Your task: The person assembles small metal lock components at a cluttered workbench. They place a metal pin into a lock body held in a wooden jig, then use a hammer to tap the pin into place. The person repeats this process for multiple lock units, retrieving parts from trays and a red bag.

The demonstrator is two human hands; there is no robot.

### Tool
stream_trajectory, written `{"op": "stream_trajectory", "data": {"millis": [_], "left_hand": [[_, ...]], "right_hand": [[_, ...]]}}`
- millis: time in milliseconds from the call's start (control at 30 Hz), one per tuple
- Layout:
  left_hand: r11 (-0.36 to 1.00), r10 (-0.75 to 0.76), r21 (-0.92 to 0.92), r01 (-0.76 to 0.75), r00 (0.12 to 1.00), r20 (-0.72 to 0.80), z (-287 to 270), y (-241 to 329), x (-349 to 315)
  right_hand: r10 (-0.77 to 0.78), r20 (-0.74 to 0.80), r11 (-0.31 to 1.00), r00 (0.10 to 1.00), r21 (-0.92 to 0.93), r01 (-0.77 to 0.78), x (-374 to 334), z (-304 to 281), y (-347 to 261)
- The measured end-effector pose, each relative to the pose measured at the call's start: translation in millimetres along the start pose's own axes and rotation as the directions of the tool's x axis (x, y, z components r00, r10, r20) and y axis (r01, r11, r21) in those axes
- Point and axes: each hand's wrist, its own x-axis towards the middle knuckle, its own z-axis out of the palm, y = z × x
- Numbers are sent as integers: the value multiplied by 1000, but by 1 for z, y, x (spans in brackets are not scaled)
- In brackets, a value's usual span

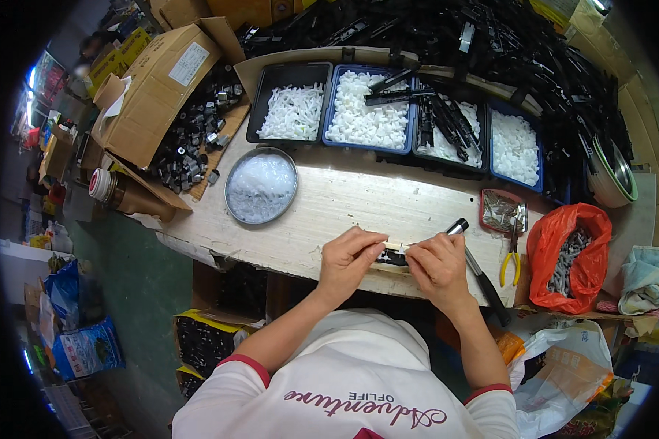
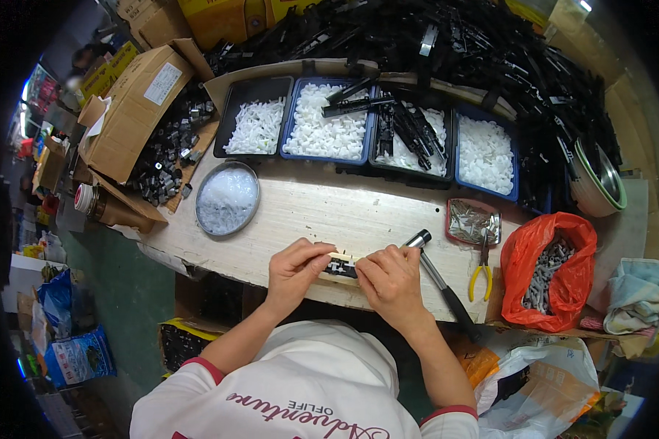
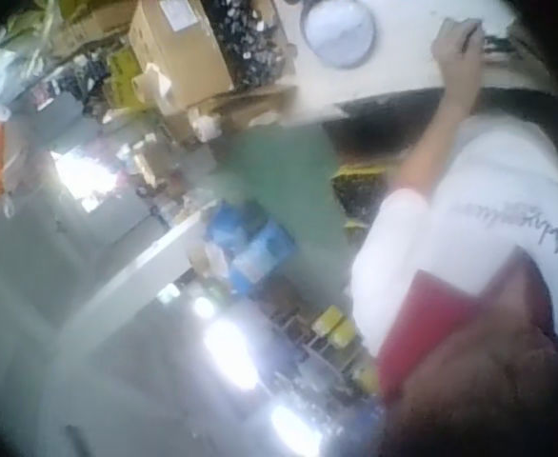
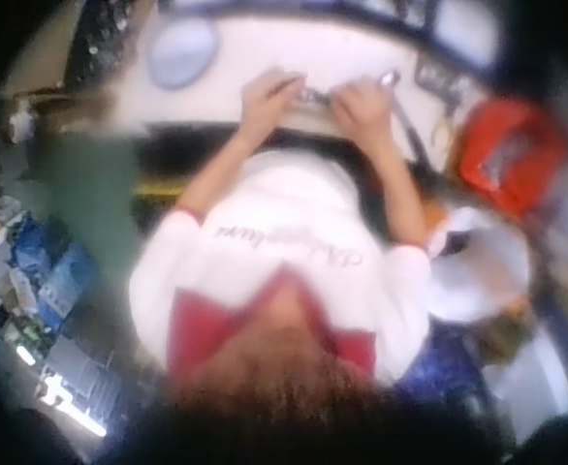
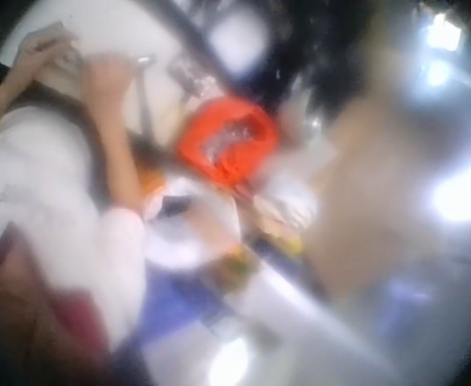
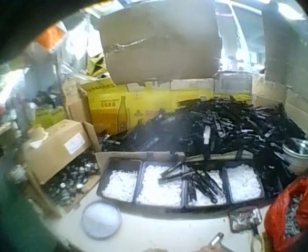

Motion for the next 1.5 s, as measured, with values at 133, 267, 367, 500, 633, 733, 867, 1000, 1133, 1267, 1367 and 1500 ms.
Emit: {"op": "stream_trajectory", "data": {"millis": [133,267,367,500,633,733,867,1000,1133,1267,1367,1500], "left_hand": [[970,86,227,-89,996,23,-4,-7,-6],[885,167,416,-208,977,133,-2,-14,-9],[856,153,468,-221,972,180,1,-18,-9],[854,163,464,-236,968,192,2,-21,-7],[852,169,466,-239,968,188,3,-22,-7],[863,166,451,-228,971,173,4,-24,-7],[881,159,418,-221,971,177,4,-27,-9],[882,150,421,-211,973,174,4,-27,-9],[878,162,421,-228,969,187,4,-28,-9],[865,136,452,-217,969,205,5,-25,-8],[860,99,472,-194,971,218,5,-22,-6],[839,60,520,-163,976,210,7,-14,-3]], "right_hand": [[-30,106,998,994,-51,36,-5,7,2],[-43,273,991,961,-114,77,4,4,2],[-41,406,987,913,-124,99,16,2,2],[-52,532,981,845,-130,141,32,5,2],[-12,663,986,749,-116,118,51,7,-1],[-20,659,993,752,-72,89,52,8,1],[-86,469,996,879,52,70,28,9,13],[-80,300,996,951,57,66,12,17,11],[-102,367,994,925,11,105,16,15,10],[-59,502,995,863,-37,90,28,11,5],[-29,400,999,916,46,11,19,6,16],[173,174,980,970,67,-186,-4,-21,42]]}}
